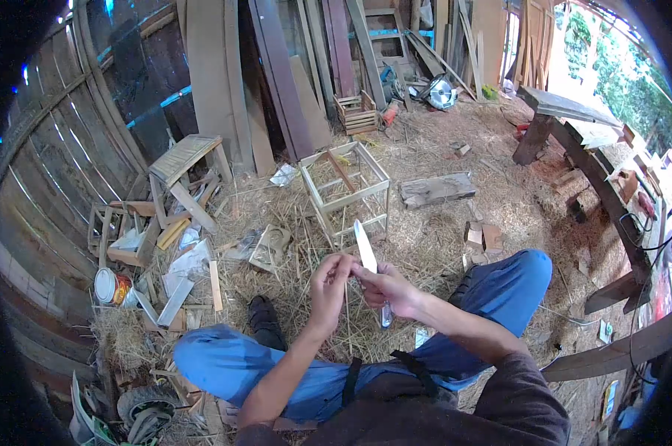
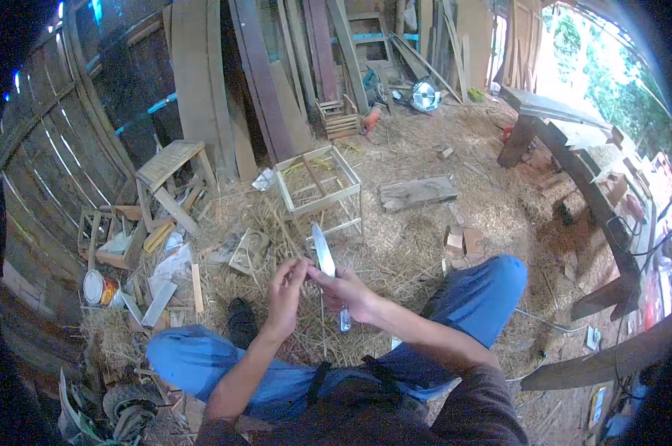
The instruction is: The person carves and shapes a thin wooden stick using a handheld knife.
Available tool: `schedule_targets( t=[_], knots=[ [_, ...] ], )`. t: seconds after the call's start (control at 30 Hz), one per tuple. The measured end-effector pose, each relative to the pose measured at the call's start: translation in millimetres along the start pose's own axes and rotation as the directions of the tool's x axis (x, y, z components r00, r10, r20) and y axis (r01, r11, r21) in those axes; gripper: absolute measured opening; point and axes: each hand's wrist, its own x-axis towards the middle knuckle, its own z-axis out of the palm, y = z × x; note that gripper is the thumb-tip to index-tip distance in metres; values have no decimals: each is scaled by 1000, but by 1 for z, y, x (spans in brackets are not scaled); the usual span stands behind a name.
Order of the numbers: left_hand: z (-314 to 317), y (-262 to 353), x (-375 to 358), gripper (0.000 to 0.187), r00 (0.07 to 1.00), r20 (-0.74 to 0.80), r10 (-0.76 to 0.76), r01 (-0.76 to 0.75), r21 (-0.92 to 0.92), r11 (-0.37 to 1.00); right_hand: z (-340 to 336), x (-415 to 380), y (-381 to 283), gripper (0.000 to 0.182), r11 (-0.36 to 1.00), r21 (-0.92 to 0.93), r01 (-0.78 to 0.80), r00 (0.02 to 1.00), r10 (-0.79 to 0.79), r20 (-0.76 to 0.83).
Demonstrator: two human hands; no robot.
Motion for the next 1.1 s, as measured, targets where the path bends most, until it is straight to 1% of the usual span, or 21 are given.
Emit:
schedule_targets(
  t=[0.03, 0.07, 0.1, 0.13, 0.17, 0.2, 0.23, 0.27, 0.3, 0.33, 0.4, 0.43, 0.53, 0.57, 0.77, 0.87, 0.9, 0.97, 1.0, 1.03, 1.1],
  knots=[
    [-1, -2, 4, 23, 1000, -27, 6, -7, -30, 1000, -2, -1, -6, 28, 997, -76, -16, 1000, 14, -17],
    [-3, -2, 6, 23, 998, -55, 9, -12, -61, 998, -6, -1, -11, 30, 960, -240, 146, 984, -165, -63],
    [-7, 1, 10, 19, 1000, -3, 30, -30, -85, 996, -9, -1, -19, 32, 869, -404, 285, 936, -343, -76],
    [-10, 4, 9, 18, 997, 43, -71, 77, -190, 979, -10, -2, -25, 34, 734, -555, 392, 861, -505, -59],
    [-13, 8, 7, 18, 981, 97, -165, 186, -289, 939, -11, -5, -33, 35, 681, -659, 319, 848, -516, -123],
    [-14, 13, 5, 17, 956, 161, -247, 291, -378, 879, -12, -5, -32, 34, 527, -754, 391, 776, -629, -38],
    [-10, 20, 2, 14, 943, 139, -304, 331, -272, 904, -13, -4, -29, 33, 352, -825, 442, 692, -719, 64],
    [-6, 18, 1, 13, 958, 139, -252, 278, -215, 936, -13, -3, -27, 32, 161, -867, 472, 597, -782, 179],
    [-2, 14, -1, 12, 969, 144, -202, 224, -154, 962, -1, -14, -30, 29, 262, -875, 407, 742, -654, 149],
    [-1, 8, -5, 12, 975, 155, -158, 173, -88, 981, 0, -13, -23, 29, 180, -879, 441, 712, -666, 221],
    [-5, -5, -5, 24, 960, 168, -225, 230, -12, 973, -2, -4, -14, 29, 8, -863, 506, 640, -675, 368],
    [-2, 0, -8, 27, 958, 154, -242, 242, 15, 970, -4, -1, -15, 29, -92, -865, 493, 594, -691, 412],
    [-3, -5, -12, 31, 966, 147, -214, 209, 47, 977, -6, -8, -30, 30, -253, -864, 435, 606, -627, 489],
    [-3, -6, -10, 29, 968, 152, -198, 195, 35, 980, -10, -1, -27, 33, -338, -844, 417, 528, -666, 527],
    [-6, 13, -6, 23, 955, 219, -201, 218, -56, 974, -17, 0, -34, 35, -364, -874, 323, 509, -711, 484],
    [-10, 18, -6, 21, 944, 263, -198, 233, -107, 967, -15, -1, -37, 35, -373, -887, 272, 549, -697, 461],
    [-12, 19, -6, 21, 939, 282, -195, 235, -119, 965, -14, -2, -40, 30, -333, -895, 297, 540, -714, 445],
    [-10, 18, -11, 21, 922, 325, -211, 258, -110, 960, -52, 18, -50, 24, -166, -967, 195, 371, -900, 229],
    [-8, 13, -23, 21, 909, 345, -233, 279, -89, 956, -61, 10, -76, 19, -158, -987, -8, 322, -935, 147],
    [-8, 12, -30, 21, 894, 365, -261, 303, -61, 951, -67, 2, -95, 19, -113, -992, -46, 296, -950, 95],
    [-11, 15, -20, 22, 929, 273, -249, 281, -86, 956, -65, -5, -87, 20, -21, -999, 30, 317, -948, 30]
  ],
)
